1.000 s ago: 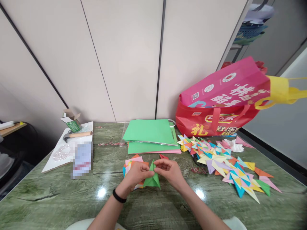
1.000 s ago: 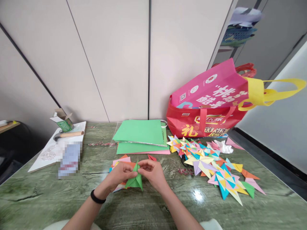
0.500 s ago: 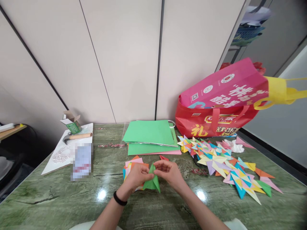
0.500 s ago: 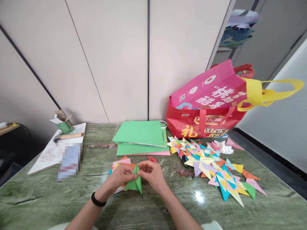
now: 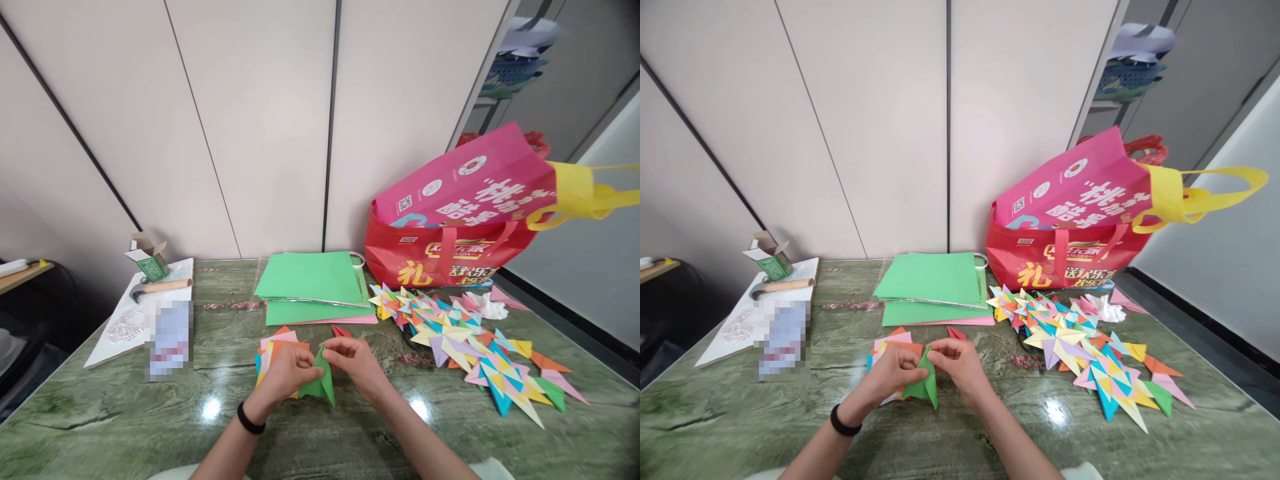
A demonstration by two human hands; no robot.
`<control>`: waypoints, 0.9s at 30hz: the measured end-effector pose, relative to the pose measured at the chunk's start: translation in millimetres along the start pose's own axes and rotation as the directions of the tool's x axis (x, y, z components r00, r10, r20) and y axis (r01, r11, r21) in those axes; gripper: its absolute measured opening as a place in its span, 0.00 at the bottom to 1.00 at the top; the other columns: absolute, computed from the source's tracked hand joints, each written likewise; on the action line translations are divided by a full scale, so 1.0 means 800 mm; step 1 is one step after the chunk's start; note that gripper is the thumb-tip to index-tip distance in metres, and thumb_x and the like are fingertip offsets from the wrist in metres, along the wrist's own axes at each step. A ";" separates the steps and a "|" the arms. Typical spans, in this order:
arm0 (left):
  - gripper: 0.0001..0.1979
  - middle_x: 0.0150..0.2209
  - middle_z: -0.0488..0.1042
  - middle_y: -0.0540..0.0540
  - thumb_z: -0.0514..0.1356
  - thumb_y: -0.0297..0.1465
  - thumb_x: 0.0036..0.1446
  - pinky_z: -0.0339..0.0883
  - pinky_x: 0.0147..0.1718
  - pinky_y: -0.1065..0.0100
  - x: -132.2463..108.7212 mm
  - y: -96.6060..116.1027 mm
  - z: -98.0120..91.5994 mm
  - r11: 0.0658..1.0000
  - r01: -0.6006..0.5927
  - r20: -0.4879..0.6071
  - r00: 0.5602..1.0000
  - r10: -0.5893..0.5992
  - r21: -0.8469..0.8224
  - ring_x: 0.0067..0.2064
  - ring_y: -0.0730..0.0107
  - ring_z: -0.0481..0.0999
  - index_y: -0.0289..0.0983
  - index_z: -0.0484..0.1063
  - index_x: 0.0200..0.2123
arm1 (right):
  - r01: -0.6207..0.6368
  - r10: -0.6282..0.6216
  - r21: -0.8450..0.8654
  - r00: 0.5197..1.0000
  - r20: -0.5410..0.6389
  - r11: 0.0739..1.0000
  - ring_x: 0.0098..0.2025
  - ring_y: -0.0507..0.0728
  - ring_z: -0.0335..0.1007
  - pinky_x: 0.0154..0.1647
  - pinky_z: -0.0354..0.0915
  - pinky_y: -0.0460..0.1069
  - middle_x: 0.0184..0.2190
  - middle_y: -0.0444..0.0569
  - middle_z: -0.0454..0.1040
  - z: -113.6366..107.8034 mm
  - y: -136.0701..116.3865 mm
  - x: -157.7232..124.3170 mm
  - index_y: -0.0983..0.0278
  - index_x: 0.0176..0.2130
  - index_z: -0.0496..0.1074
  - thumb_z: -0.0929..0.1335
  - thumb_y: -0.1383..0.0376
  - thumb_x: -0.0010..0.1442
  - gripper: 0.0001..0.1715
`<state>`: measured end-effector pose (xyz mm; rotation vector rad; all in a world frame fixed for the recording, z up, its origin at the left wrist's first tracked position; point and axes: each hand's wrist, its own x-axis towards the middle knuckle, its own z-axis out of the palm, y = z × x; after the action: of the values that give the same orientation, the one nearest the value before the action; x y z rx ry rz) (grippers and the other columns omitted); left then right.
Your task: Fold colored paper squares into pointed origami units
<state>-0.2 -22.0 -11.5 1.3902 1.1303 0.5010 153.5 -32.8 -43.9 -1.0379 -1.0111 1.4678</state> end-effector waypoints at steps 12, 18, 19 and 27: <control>0.14 0.12 0.54 0.57 0.60 0.39 0.40 0.39 0.15 0.73 0.002 -0.007 -0.002 0.999 -0.010 0.034 0.999 0.008 0.045 0.15 0.82 0.48 0.35 0.63 0.16 | 0.034 -0.031 -0.094 0.999 0.033 0.995 0.21 0.49 0.61 0.24 0.60 0.45 0.19 0.40 0.68 0.006 -0.015 -0.003 0.64 0.23 0.70 0.73 0.56 0.39 0.16; 0.13 0.13 0.55 0.57 0.61 0.37 0.40 0.39 0.15 0.73 0.005 -0.014 0.002 1.000 -0.001 0.051 0.999 0.000 0.021 0.15 0.82 0.49 0.35 0.62 0.16 | 0.126 -0.126 -0.193 0.992 0.013 0.973 0.21 0.49 0.58 0.23 0.56 0.45 0.18 0.41 0.64 0.007 -0.008 -0.004 0.64 0.21 0.66 0.70 0.54 0.45 0.17; 0.13 0.13 0.55 0.57 0.61 0.37 0.40 0.39 0.15 0.73 0.005 -0.014 0.003 1.000 0.001 0.058 0.998 -0.002 0.013 0.15 0.82 0.50 0.35 0.62 0.17 | 0.144 -0.148 -0.206 0.989 -0.005 0.968 0.21 0.49 0.57 0.23 0.55 0.45 0.17 0.41 0.63 0.007 -0.005 -0.003 0.64 0.20 0.65 0.69 0.54 0.46 0.17; 0.17 0.12 0.51 0.58 0.61 0.40 0.39 0.37 0.16 0.72 0.005 -0.012 0.008 1.000 -0.006 0.016 1.000 0.006 0.002 0.16 0.82 0.48 0.36 0.59 0.15 | 0.213 -0.235 -0.382 0.972 -0.012 0.899 0.25 0.52 0.58 0.26 0.56 0.46 0.22 0.43 0.62 0.012 0.004 -0.004 0.64 0.25 0.63 0.64 0.54 0.53 0.16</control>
<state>3.4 -23.6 -23.1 1.3976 1.1143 0.4916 143.5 -37.1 -43.8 -1.1820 -1.3600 1.0696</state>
